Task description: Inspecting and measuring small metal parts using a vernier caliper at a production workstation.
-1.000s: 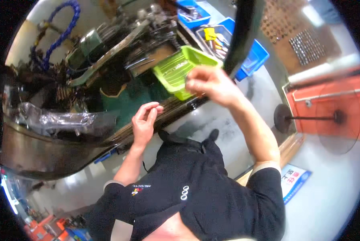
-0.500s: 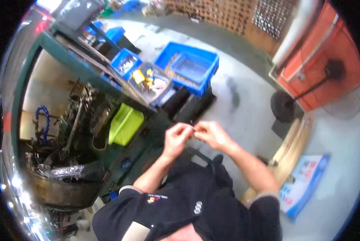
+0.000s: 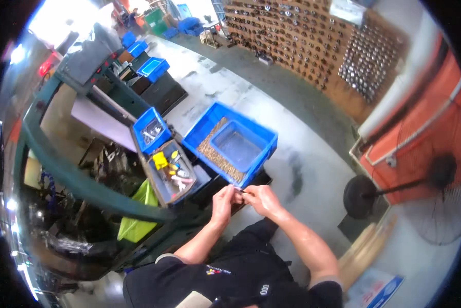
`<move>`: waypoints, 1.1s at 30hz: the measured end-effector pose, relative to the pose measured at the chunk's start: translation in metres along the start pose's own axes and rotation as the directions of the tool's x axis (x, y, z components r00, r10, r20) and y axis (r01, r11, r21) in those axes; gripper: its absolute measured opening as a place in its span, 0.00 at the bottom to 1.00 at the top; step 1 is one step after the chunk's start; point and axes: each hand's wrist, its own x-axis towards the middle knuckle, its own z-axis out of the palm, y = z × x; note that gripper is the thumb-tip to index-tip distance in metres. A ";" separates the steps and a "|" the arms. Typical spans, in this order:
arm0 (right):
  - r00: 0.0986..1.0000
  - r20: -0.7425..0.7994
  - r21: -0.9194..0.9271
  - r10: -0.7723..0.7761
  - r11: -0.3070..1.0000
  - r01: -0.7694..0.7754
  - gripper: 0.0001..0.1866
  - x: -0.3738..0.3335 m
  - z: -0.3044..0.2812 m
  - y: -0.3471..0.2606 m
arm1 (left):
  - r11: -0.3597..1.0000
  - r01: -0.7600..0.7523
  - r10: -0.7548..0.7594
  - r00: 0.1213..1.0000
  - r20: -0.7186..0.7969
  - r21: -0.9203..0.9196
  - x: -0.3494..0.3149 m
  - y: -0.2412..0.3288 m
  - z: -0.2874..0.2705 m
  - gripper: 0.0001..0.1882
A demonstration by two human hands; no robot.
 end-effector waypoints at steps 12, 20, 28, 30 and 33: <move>0.950 0.248 -0.524 -0.191 0.798 0.297 0.11 0.209 -0.135 0.045 | 0.985 0.103 -0.151 0.903 -0.402 -0.137 0.201 -0.029 0.021 0.14; 0.997 0.011 -0.082 0.076 0.994 -0.075 0.13 0.289 -0.286 0.168 | 0.991 0.063 -0.126 0.708 -0.695 -0.115 0.271 -0.047 0.067 0.14; 0.854 0.072 0.042 0.516 0.854 -0.519 0.09 0.318 -0.502 0.282 | 0.977 0.161 -0.209 0.649 -0.732 -0.136 0.351 -0.026 0.176 0.14; 0.847 0.113 0.016 0.519 0.852 -0.524 0.09 0.339 -0.530 0.285 | 0.977 0.160 -0.211 0.625 -0.752 -0.141 0.367 -0.020 0.190 0.14; 0.851 0.148 0.006 0.505 0.860 -0.511 0.09 0.388 -0.546 0.283 | 0.976 0.169 -0.212 0.599 -0.772 -0.137 0.388 -0.011 0.201 0.15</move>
